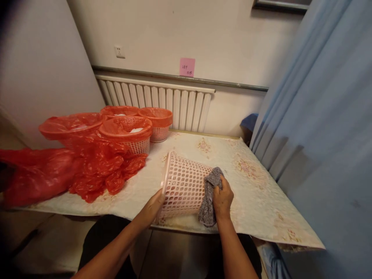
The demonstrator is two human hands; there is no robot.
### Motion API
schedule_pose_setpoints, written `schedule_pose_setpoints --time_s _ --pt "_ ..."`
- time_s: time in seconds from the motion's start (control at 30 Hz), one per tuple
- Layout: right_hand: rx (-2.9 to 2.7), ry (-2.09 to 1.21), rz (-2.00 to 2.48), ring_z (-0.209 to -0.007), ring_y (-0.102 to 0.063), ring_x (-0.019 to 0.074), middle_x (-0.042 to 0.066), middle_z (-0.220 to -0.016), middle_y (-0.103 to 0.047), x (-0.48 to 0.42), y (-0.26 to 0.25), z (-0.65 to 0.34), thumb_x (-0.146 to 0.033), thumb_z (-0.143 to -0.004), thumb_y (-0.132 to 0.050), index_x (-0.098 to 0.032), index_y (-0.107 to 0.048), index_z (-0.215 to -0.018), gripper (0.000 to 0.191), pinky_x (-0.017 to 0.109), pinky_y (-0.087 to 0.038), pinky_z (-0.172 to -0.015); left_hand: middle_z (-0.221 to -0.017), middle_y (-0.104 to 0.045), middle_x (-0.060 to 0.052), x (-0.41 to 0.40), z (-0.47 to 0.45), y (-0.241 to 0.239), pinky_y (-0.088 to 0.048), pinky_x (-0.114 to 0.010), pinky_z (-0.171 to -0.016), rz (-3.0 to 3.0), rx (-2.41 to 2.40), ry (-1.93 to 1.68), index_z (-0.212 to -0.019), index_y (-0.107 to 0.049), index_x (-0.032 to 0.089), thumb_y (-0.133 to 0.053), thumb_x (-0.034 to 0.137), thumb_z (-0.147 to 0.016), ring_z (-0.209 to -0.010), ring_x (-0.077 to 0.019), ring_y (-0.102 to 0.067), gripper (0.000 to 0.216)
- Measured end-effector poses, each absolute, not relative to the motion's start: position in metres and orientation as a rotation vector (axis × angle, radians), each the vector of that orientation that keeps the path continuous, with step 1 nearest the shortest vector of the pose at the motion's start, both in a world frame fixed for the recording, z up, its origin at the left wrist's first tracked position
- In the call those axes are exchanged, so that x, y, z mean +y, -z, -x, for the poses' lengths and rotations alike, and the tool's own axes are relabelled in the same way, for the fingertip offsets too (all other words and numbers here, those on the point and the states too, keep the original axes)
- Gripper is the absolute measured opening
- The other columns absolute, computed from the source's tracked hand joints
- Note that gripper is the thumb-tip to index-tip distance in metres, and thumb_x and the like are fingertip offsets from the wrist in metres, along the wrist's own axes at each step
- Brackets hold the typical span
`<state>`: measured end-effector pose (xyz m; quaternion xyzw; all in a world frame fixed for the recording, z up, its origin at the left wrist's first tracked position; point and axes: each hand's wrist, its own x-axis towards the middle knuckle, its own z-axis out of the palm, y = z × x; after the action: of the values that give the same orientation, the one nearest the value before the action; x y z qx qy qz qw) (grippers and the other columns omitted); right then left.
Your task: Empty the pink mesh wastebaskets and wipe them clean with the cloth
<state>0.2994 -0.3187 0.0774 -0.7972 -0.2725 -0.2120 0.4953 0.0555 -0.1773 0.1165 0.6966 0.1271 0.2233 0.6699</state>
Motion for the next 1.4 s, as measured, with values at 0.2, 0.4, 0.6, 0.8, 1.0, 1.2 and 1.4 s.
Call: schedule_pose_setpoints --time_s 0.2,0.4,0.6,0.8,1.0,1.2,1.4 --pt "-0.603 0.537 1.888 -0.103 -0.062 0.0253 0.012 -0.109 -0.07 -0.321 -0.076 -0.292 -0.027 -0.075 -0.042 -0.014 -0.065 -0.115 0.048 0.038 -0.046 -0.092 -0.129 -0.062 -0.009 -0.172 -0.067 -0.133 -0.039 -0.041 -0.108 -1.545 0.324 -0.491 -0.127 -0.055 0.014 -0.043 0.053 -0.093 -0.12 -0.0264 -0.055 0.054" --pt "-0.547 0.567 1.844 -0.104 -0.062 0.0246 0.011 -0.112 -0.069 -0.322 -0.071 -0.279 -0.024 -0.075 -0.042 -0.015 -0.064 -0.116 0.048 0.038 -0.046 -0.092 -0.131 -0.061 -0.008 -0.172 -0.063 -0.124 -0.038 -0.039 -0.108 -1.556 0.334 -0.493 -0.126 -0.056 0.016 -0.041 0.053 -0.093 -0.12 -0.0255 -0.055 0.052" --pt "-0.502 0.548 1.829 -0.107 -0.061 0.0248 0.011 -0.115 -0.068 -0.326 -0.065 -0.27 -0.024 -0.075 -0.042 -0.016 -0.063 -0.118 0.048 0.039 -0.045 -0.094 -0.133 -0.06 -0.007 -0.17 -0.062 -0.119 -0.035 -0.039 -0.111 -1.597 0.333 -0.512 -0.127 -0.056 0.016 -0.041 0.053 -0.093 -0.125 -0.0261 -0.051 0.052" --pt "-0.45 0.578 1.815 -0.114 -0.059 0.0271 0.013 -0.124 -0.064 -0.334 -0.05 -0.257 -0.025 -0.077 -0.042 -0.013 -0.06 -0.123 0.051 0.042 -0.044 -0.099 -0.133 -0.06 -0.007 -0.169 -0.066 -0.119 -0.034 -0.039 -0.112 -1.592 0.333 -0.514 -0.127 -0.056 0.016 -0.04 0.054 -0.093 -0.124 -0.0253 -0.052 0.053" --pt "-0.384 0.563 1.81 -0.124 -0.053 0.0282 0.012 -0.132 -0.059 -0.342 -0.017 -0.239 -0.027 -0.08 -0.043 -0.016 -0.057 -0.128 0.051 0.047 -0.041 -0.104 -0.124 -0.065 -0.009 -0.166 -0.069 -0.128 -0.035 -0.042 -0.111 -1.599 0.373 -0.521 -0.121 -0.06 0.014 -0.04 0.058 -0.092 -0.121 -0.0269 -0.055 0.056" --pt "-0.423 0.518 1.821 -0.131 -0.047 0.0276 0.012 -0.141 -0.051 -0.35 0.004 -0.227 -0.024 -0.078 -0.042 -0.015 -0.051 -0.134 0.057 0.049 -0.037 -0.109 -0.12 -0.067 -0.01 -0.163 -0.072 -0.13 -0.039 -0.041 -0.107 -1.596 0.373 -0.465 -0.115 -0.062 0.013 -0.037 0.058 -0.092 -0.114 -0.0269 -0.059 0.056" --pt "-0.495 0.519 1.798 -0.13 -0.048 0.0249 0.012 -0.139 -0.053 -0.342 -0.022 -0.239 -0.02 -0.077 -0.04 -0.013 -0.056 -0.128 0.054 0.048 -0.035 -0.111 -0.111 -0.07 -0.01 -0.162 -0.073 -0.131 -0.042 -0.041 -0.102 -1.614 0.382 -0.437 -0.109 -0.063 0.013 -0.037 0.059 -0.092 -0.11 -0.0276 -0.06 0.055"
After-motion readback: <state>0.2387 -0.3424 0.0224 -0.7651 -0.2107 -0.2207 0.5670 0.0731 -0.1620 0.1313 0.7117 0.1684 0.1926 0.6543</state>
